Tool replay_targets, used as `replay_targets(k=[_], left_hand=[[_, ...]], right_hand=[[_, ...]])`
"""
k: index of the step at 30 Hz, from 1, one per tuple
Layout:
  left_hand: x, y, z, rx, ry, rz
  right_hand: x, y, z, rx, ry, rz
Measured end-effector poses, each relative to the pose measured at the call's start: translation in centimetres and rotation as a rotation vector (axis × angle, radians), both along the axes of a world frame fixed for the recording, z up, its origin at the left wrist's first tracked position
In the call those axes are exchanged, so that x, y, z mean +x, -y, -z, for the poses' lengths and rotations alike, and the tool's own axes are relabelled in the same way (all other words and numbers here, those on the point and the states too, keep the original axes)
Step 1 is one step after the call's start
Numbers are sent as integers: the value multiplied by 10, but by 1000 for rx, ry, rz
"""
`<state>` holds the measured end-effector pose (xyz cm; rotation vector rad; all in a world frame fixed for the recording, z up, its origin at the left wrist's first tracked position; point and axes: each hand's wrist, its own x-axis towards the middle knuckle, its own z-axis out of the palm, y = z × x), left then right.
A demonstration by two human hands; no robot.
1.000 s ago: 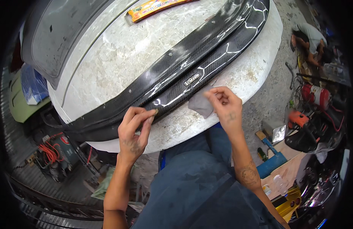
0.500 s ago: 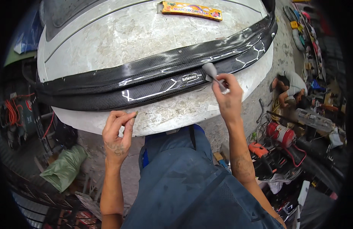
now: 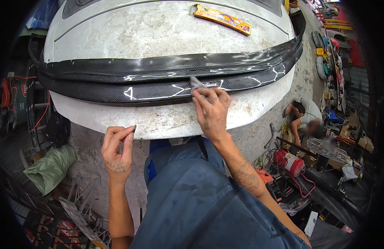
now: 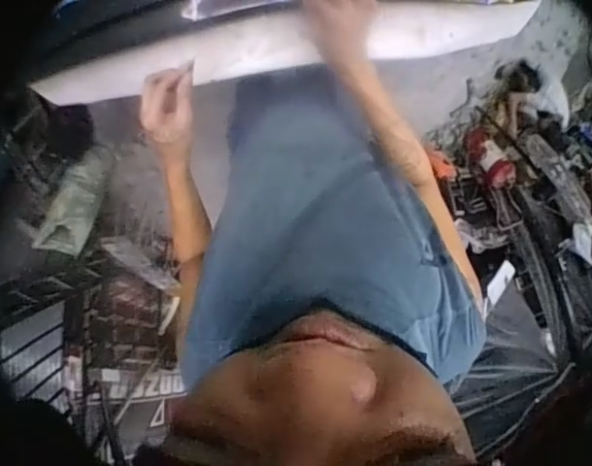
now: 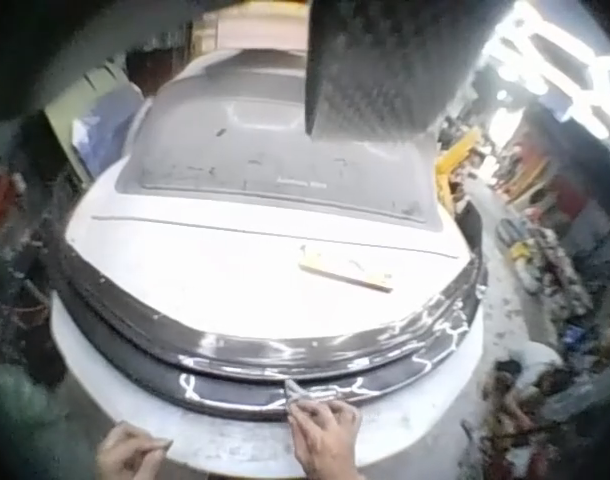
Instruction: Prepping a carbon fiber spoiler on the trunk of a car using clay and a cleaning cloth in a garage.
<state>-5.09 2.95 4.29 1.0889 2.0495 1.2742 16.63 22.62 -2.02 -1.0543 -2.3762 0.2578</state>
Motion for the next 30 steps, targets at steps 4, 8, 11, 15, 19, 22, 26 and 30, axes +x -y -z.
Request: replay_targets(k=[4,8,11,15,19,22,26,30], left_hand=[[-1,1,1,12,-45,2],[8,-5,-4,-29,-44,-15],[19,-17,-1,-43,-46,6],[43,-28,2,-45,-47,9],[65,-27,6,-52,-15,-27],[81,-25,7,-62,-37,-71],[98,-19,3,-67,-106,-154],[107,-14,-2,-104,-95,-193]], right_hand=[[5,24,-23,-559,-280,-243],[49,33,-40,-1251,-428,92],[85,14,-28,-1213,-559,208],[92,-18,-33,-1256,-717,221],[83,-47,-33,-942,-557,192],[65,-70,-11,-332,-277,-6],[53,-60,1,-131,-75,-219],[44,-41,8,-144,24,-210]])
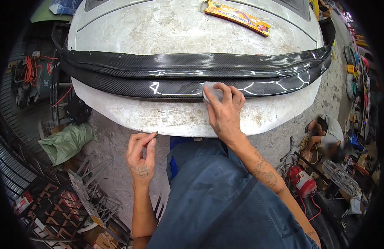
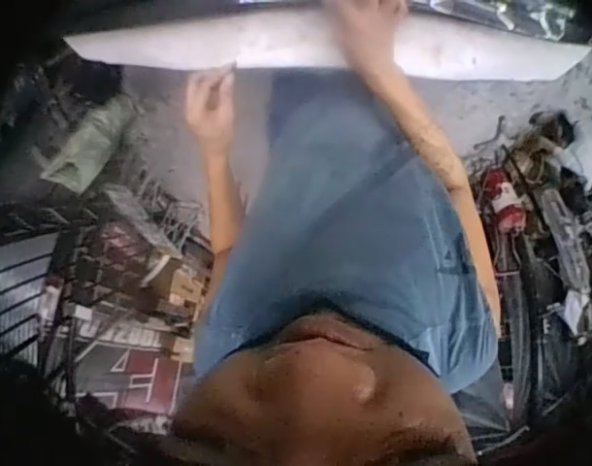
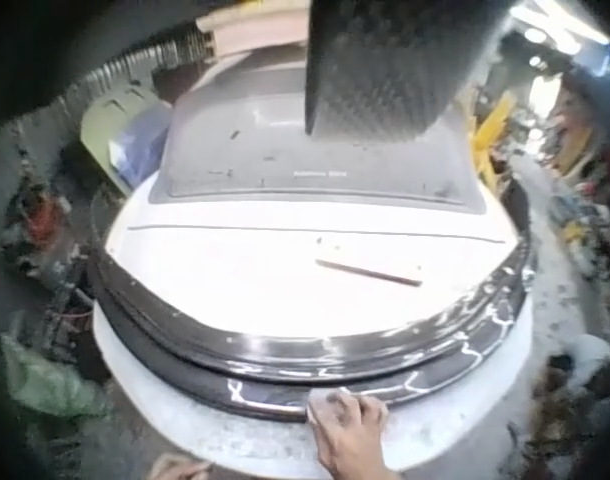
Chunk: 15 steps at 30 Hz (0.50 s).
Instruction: Prepping a carbon fiber spoiler on the trunk of a car using clay and a cleaning cloth in a garage.
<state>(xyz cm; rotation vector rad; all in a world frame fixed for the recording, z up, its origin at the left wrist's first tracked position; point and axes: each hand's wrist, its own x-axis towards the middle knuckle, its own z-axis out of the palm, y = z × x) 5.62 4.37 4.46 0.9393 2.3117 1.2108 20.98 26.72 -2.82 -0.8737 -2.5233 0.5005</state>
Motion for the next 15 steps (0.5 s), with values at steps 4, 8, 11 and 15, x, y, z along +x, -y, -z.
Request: replay_targets(k=[4,8,11,15], left_hand=[[-3,-6,4,34,-6,32],[-12,-16,-5,9,22,34],[-19,-25,-4,39,51,50],[-15,-50,-4,4,264,42]], right_hand=[[-16,11,16,-42,10,-62],[-5,24,-11,-466,-146,-475],[25,23,-10,-633,-188,-391],[41,8,-18,-444,-126,-176]])
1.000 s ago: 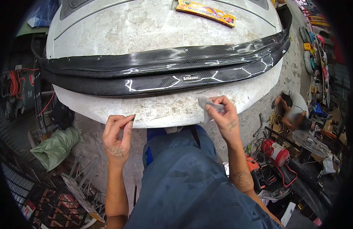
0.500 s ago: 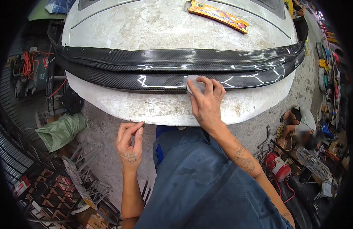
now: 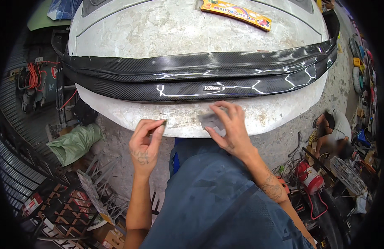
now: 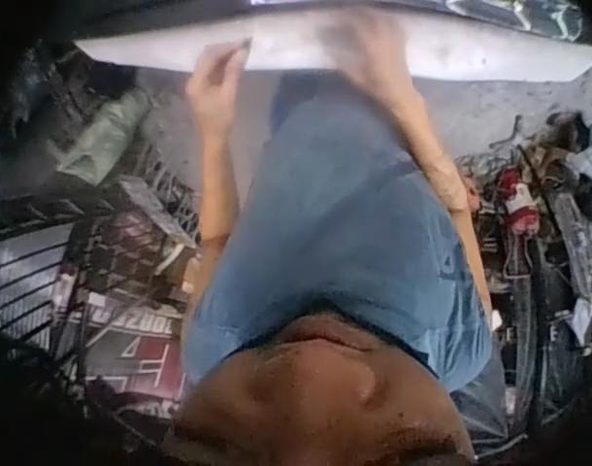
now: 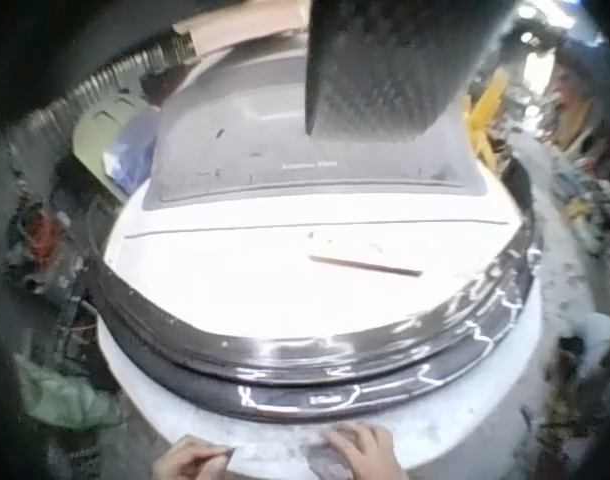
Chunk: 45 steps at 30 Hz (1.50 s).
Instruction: Prepping a carbon fiber spoiler on the trunk of a car using clay and a cleaning cloth in a garage.
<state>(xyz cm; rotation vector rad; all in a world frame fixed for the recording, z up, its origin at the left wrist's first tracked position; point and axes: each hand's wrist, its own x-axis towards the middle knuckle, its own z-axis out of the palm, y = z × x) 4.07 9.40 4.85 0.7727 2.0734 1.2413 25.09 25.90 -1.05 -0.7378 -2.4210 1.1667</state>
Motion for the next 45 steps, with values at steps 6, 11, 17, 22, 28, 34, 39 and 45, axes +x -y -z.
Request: replay_targets(k=[6,11,17,22,28,34,39,45], left_hand=[[43,-29,11,71,689,85],[61,-34,17,34,709,97],[69,-27,28,-29,782,111],[69,-25,34,123,756,149],[75,-17,28,178,555,144],[74,-20,12,-17,796,40],[64,-22,7,-27,734,146],[24,-42,8,-21,728,354]], right_hand=[[12,5,-26,-1086,-237,15],[27,2,-15,-1301,-219,137],[43,0,-11,-1257,-178,190],[49,-7,-18,-1329,-125,152],[42,-10,-17,-1252,-129,65],[38,-12,-14,-958,-143,-58],[35,-13,-16,-883,-163,-111],[17,4,-26,-1082,-250,172]])
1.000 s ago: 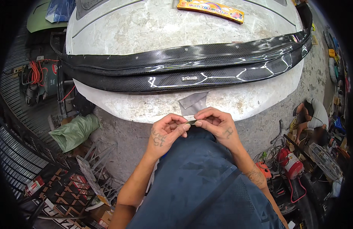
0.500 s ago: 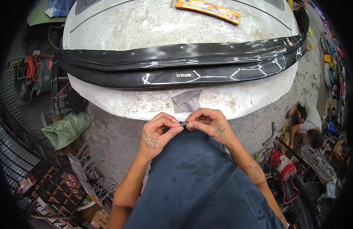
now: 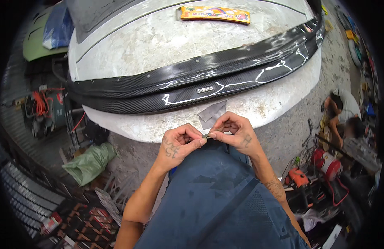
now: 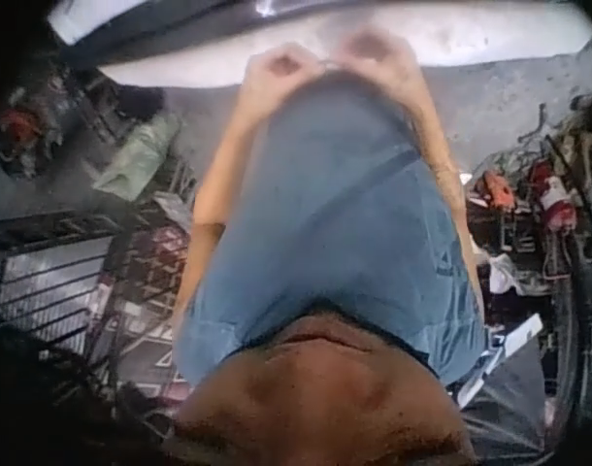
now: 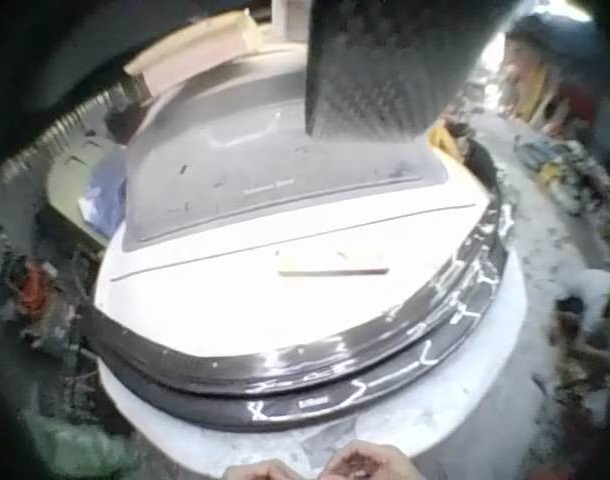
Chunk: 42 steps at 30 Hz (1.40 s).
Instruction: Prepping a carbon fiber spoiler on the trunk of a car using clay and a cleaning cloth in a garage.
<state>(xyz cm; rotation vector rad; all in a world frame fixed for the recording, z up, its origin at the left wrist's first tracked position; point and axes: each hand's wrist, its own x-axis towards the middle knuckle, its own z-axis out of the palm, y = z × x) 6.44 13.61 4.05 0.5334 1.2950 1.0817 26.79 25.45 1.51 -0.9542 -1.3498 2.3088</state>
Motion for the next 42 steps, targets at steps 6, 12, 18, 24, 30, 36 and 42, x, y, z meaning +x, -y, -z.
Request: replay_targets(k=[6,12,18,24,30,36,42], left_hand=[[-41,-17,6,-73,91,244],[-77,-16,18,-49,6,495],[-104,-9,26,210,-155,434],[-93,-20,18,332,-352,366],[-74,-24,22,208,-345,297],[-53,-11,37,154,-421,316],[-44,4,38,263,-592,343]], right_hand=[[-16,22,-20,210,152,149],[-39,44,-21,252,211,93],[-68,57,-13,165,179,273],[-64,34,-3,360,142,181],[-55,22,14,257,94,178],[-45,33,32,155,69,157],[-43,50,40,-103,54,164]])
